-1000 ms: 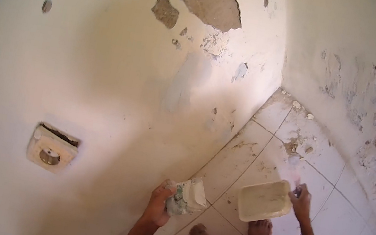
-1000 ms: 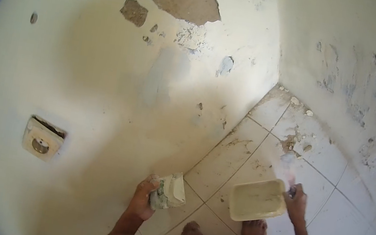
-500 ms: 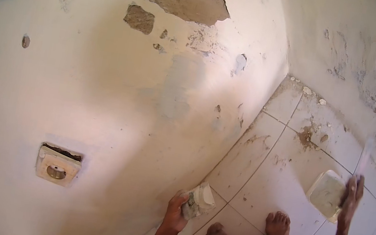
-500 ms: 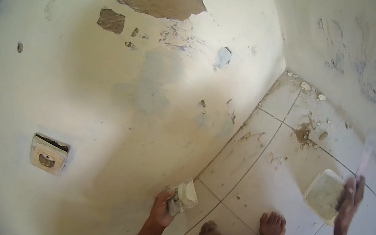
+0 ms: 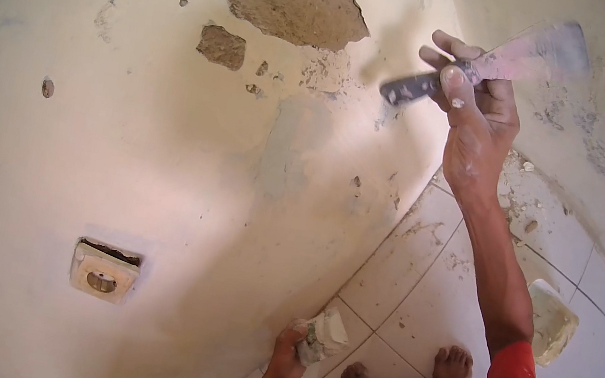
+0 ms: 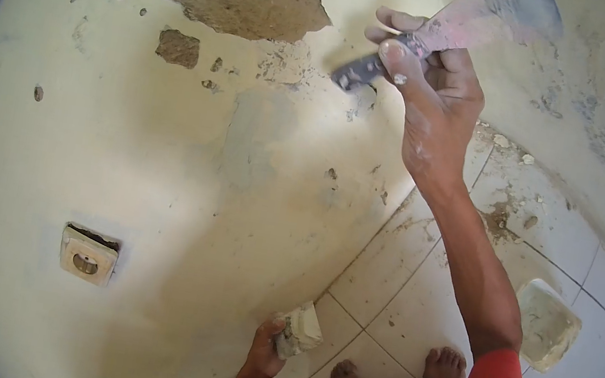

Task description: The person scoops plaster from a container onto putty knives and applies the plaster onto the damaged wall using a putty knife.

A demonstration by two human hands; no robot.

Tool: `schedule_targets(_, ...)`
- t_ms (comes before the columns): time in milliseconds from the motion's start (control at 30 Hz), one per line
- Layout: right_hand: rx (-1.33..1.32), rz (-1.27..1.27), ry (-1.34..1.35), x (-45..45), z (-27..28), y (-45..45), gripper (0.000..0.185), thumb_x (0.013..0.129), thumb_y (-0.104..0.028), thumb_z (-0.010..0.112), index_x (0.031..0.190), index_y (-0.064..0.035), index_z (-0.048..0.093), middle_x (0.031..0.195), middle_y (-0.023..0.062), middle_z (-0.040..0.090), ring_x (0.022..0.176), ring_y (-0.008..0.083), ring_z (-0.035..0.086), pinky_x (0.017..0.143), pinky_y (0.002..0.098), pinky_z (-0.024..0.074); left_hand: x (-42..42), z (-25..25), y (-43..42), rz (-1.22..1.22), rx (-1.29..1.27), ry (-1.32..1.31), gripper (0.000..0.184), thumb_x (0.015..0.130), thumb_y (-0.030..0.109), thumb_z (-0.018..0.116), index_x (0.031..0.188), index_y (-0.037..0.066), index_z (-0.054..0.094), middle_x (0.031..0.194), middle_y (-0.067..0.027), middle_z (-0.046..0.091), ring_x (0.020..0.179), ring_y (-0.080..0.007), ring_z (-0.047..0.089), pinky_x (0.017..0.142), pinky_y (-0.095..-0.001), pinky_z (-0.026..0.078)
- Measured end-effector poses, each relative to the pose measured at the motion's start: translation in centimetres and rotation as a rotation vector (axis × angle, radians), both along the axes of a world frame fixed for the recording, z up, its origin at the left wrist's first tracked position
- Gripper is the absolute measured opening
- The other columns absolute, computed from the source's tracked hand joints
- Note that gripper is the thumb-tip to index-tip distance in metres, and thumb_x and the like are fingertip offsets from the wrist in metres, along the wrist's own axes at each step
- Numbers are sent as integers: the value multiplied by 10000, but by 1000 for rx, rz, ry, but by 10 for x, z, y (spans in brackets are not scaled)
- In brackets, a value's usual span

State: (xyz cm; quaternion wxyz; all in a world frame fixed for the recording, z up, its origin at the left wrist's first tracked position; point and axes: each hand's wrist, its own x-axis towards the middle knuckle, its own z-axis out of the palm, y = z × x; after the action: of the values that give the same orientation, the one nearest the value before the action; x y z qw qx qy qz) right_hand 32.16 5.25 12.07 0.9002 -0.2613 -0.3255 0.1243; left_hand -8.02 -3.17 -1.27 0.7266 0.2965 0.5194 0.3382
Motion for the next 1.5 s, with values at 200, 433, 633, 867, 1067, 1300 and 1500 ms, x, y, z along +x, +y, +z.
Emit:
schedule_targets(200,98,39,249,-23,8,34,284,955,-61,625,1216,21,549,1265,190,634,1175,231,628,922,316,550,8,-5,1,-57,-72,-65,283,913,171,586,1144,10,559,1089,-100,649,1014,-217,650,931,-387,520)
schedule_targets(433,117,-15,139,-14,-10,48,242,953,-10,585,1183,47,530,1300,255,592,1153,241,632,992,325,511,4,-4,1,-30,-14,-77,283,929,166,587,1161,9,544,1098,-106,641,1028,-213,643,933,-377,518)
schedule_targets(633,106,-40,68,-24,0,56,172,978,-68,571,1120,22,532,1269,270,601,1130,311,648,935,386,579,5,1,-1,-14,-11,-75,285,926,155,589,1167,11,540,1095,-107,638,1041,-216,637,938,-379,513)
schedule_targets(867,71,91,87,-29,1,51,157,947,-24,616,1076,63,595,1231,220,633,1068,203,655,921,300,534,-2,-8,3,-10,-12,-29,350,892,208,629,1176,9,582,1146,-98,647,1086,-220,630,974,-391,496)
schedule_targets(1067,113,25,128,-35,3,45,152,966,-27,572,1070,62,638,1232,163,637,1133,205,628,948,297,529,5,3,1,-13,-4,-40,316,918,168,575,1187,9,529,1118,-98,625,1054,-218,627,951,-380,502)
schedule_targets(1300,79,-39,-3,-35,-9,60,190,988,-65,559,1131,50,607,1188,221,655,1115,276,649,960,360,558,2,0,1,-17,16,-46,334,908,216,638,1180,33,577,1136,-88,646,1080,-214,628,970,-392,495)
schedule_targets(1500,194,5,-55,-30,-10,53,154,958,-10,591,1099,50,610,1153,156,675,1015,146,640,930,283,497,4,6,-1,-16,28,-79,308,909,221,635,1152,37,584,1102,-80,648,1064,-209,630,969,-383,495)
